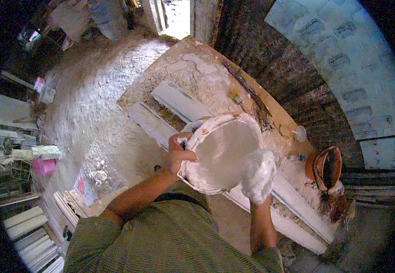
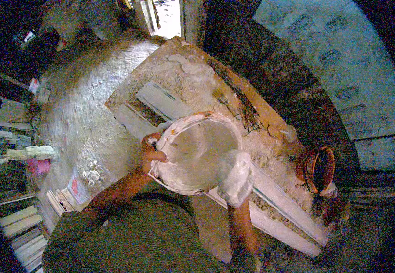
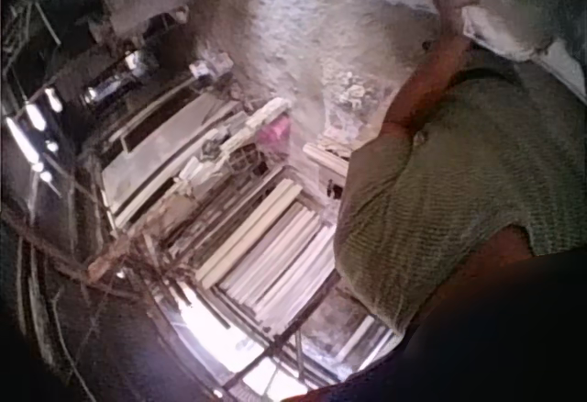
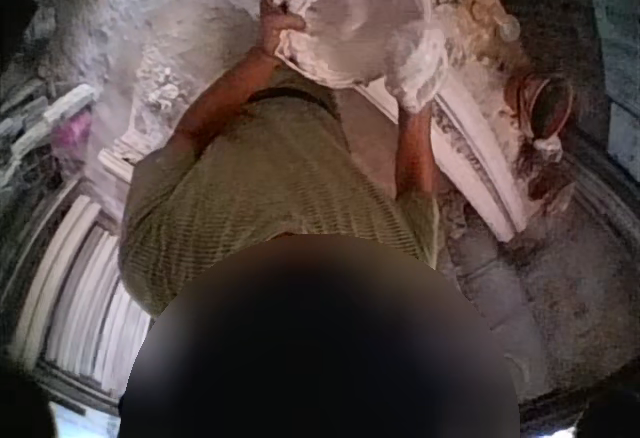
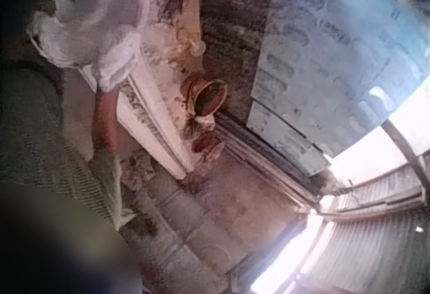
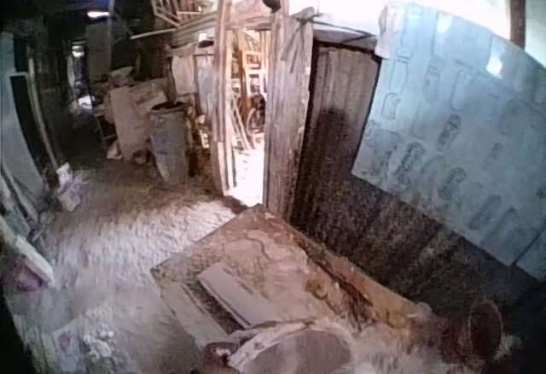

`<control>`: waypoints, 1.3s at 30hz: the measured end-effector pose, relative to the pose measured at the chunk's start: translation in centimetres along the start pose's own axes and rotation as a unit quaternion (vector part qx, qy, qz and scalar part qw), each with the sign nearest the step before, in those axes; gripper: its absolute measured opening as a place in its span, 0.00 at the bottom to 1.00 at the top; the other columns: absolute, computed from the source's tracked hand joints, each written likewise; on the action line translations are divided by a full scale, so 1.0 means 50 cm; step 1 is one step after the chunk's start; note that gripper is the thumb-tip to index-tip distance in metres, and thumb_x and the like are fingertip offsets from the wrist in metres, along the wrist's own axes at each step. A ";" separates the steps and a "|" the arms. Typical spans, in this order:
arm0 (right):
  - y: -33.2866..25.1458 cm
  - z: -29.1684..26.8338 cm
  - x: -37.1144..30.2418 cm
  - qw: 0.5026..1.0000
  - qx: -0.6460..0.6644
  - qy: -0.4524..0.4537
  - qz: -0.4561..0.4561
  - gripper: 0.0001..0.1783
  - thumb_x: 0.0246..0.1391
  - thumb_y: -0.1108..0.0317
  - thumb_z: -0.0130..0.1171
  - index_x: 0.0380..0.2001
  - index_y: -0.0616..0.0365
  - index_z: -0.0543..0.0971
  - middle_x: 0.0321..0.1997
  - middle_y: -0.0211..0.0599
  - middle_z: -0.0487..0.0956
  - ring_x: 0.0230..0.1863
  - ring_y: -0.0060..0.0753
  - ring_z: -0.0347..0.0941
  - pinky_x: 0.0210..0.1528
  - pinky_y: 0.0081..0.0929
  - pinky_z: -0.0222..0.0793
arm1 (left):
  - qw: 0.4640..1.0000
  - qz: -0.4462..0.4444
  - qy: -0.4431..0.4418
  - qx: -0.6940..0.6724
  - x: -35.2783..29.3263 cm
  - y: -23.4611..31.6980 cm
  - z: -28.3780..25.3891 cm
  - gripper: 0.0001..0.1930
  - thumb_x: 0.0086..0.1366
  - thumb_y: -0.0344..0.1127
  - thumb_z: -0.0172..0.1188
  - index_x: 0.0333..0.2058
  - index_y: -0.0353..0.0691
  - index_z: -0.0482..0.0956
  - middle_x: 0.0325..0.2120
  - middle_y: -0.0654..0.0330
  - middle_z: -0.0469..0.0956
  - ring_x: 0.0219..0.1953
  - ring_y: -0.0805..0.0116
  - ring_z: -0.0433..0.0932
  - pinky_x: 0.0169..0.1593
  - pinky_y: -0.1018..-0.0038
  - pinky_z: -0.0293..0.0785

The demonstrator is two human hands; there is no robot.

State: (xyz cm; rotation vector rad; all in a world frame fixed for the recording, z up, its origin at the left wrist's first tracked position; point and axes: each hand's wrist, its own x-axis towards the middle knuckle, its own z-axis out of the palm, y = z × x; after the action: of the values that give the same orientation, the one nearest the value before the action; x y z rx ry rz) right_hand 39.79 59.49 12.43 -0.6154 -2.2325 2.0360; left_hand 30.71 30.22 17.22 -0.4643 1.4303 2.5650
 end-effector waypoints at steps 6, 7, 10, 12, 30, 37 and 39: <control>0.011 -0.090 0.063 0.859 0.490 -0.118 0.090 0.15 0.63 0.61 0.56 0.51 0.53 0.74 0.47 0.37 0.78 0.46 0.38 0.76 0.47 0.36 0.78 | 1.000 0.026 0.009 -0.009 0.030 0.013 -0.107 0.34 0.30 0.22 0.59 0.46 0.29 0.73 0.46 0.44 0.77 0.49 0.52 0.78 0.53 0.59 0.76; 0.017 -0.091 0.076 0.838 0.519 -0.135 0.099 0.13 0.64 0.59 0.53 0.48 0.51 0.75 0.44 0.37 0.79 0.45 0.39 0.76 0.45 0.37 0.78 | 0.995 0.079 0.043 -0.036 0.024 0.018 -0.136 0.32 0.31 0.23 0.59 0.44 0.29 0.73 0.46 0.44 0.77 0.49 0.52 0.78 0.54 0.59 0.76; 0.057 -0.079 0.132 0.815 0.527 -0.163 0.177 0.13 0.63 0.56 0.51 0.43 0.49 0.77 0.41 0.35 0.79 0.45 0.41 0.76 0.47 0.41 0.76 | 0.970 0.206 0.107 -0.072 0.009 0.060 -0.242 0.27 0.35 0.27 0.58 0.41 0.29 0.76 0.49 0.43 0.76 0.52 0.49 0.76 0.59 0.56 0.72; 0.105 -0.044 0.189 0.793 0.528 -0.237 0.190 0.12 0.62 0.56 0.51 0.42 0.48 0.79 0.40 0.33 0.80 0.46 0.42 0.76 0.51 0.45 0.73 | 0.963 0.245 0.104 -0.034 -0.007 0.115 -0.322 0.26 0.38 0.33 0.57 0.41 0.33 0.79 0.56 0.42 0.73 0.60 0.45 0.71 0.67 0.52 0.64; 0.183 0.772 0.571 0.903 -0.367 -0.091 -0.206 0.22 0.44 0.63 0.67 0.35 0.70 0.72 0.35 0.61 0.72 0.41 0.65 0.69 0.47 0.55 0.67 | 0.785 0.345 0.436 0.274 -0.215 0.170 -0.952 0.16 0.54 0.46 0.62 0.20 0.37 0.78 0.54 0.44 0.72 0.55 0.52 0.74 0.56 0.54 0.72; 0.127 0.868 0.576 0.934 -0.304 -0.104 -0.154 0.20 0.39 0.67 0.70 0.35 0.67 0.76 0.35 0.49 0.80 0.38 0.51 0.78 0.42 0.46 0.75 | 0.844 0.354 0.395 0.074 -0.132 0.192 -0.822 0.15 0.51 0.42 0.63 0.24 0.32 0.82 0.40 0.44 0.81 0.37 0.61 0.82 0.42 0.65 0.78; 0.102 0.857 0.557 0.945 -0.239 -0.132 -0.179 0.20 0.39 0.68 0.70 0.36 0.65 0.77 0.35 0.45 0.82 0.37 0.46 0.79 0.42 0.44 0.76 | 0.830 0.379 0.371 0.170 -0.115 0.181 -0.815 0.16 0.54 0.44 0.61 0.23 0.32 0.81 0.38 0.45 0.81 0.37 0.61 0.81 0.43 0.64 0.78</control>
State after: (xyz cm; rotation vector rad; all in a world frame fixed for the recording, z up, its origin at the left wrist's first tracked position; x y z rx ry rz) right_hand 2.37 28.41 -4.12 0.0670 -2.7648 1.4806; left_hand 41.06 -9.19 6.40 -1.0994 2.7670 2.6434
